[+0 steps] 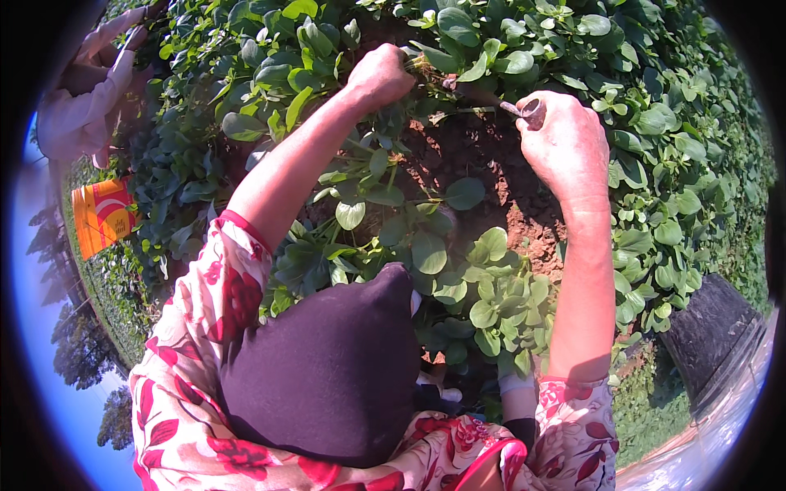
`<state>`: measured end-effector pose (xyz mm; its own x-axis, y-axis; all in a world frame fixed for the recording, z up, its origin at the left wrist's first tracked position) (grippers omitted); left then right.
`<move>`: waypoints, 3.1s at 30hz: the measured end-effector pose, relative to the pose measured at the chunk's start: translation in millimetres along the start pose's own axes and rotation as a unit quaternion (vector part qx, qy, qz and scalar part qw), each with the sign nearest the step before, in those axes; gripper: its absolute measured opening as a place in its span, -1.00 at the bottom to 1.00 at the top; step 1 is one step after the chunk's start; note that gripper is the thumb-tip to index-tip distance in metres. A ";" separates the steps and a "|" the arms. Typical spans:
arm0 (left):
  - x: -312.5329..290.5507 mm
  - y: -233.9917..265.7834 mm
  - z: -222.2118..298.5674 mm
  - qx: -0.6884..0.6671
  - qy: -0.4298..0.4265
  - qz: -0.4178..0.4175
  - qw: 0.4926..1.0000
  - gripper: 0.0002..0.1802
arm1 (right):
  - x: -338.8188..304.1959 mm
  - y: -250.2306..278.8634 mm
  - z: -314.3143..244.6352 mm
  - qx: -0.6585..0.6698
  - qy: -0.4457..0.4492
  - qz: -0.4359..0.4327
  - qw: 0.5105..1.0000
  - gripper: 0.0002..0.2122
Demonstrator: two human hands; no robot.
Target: The person harvests leafy green plants using a small hand tool to cut them at the base and then pulls them from the soil by hand.
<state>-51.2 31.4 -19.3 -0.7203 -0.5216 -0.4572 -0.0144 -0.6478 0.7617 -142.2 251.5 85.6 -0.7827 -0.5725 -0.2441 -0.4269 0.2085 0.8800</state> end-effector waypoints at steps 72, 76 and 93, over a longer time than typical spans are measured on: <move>-31.6 -96.7 125.7 0.458 -0.416 -0.007 0.786 -0.77 | -107.3 -39.0 130.1 0.189 -0.179 0.148 0.954 -0.87; -29.8 -78.4 86.6 0.391 -0.445 0.022 0.805 -0.78 | -92.7 -55.8 122.7 0.194 -0.160 0.114 0.961 -0.84; -62.8 -90.3 76.5 0.321 -0.509 0.019 0.799 -0.85 | -90.0 -54.5 112.6 0.178 -0.123 0.110 0.970 -0.90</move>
<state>-57.7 165.1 -24.2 -0.9147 0.3985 -0.0671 -0.0964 -0.0540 0.9939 -99.5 381.0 13.7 -0.9386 -0.2851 -0.1942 -0.3316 0.5905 0.7358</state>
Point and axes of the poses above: each hand's wrist, its own x-axis towards the middle knuckle, its own y-axis out of the back of the hand, z = x × y, the point moved 4 cm from there along x, towards the middle knuckle, and after that the axes turned 4 degrees about -y, right-handed, at the moved point
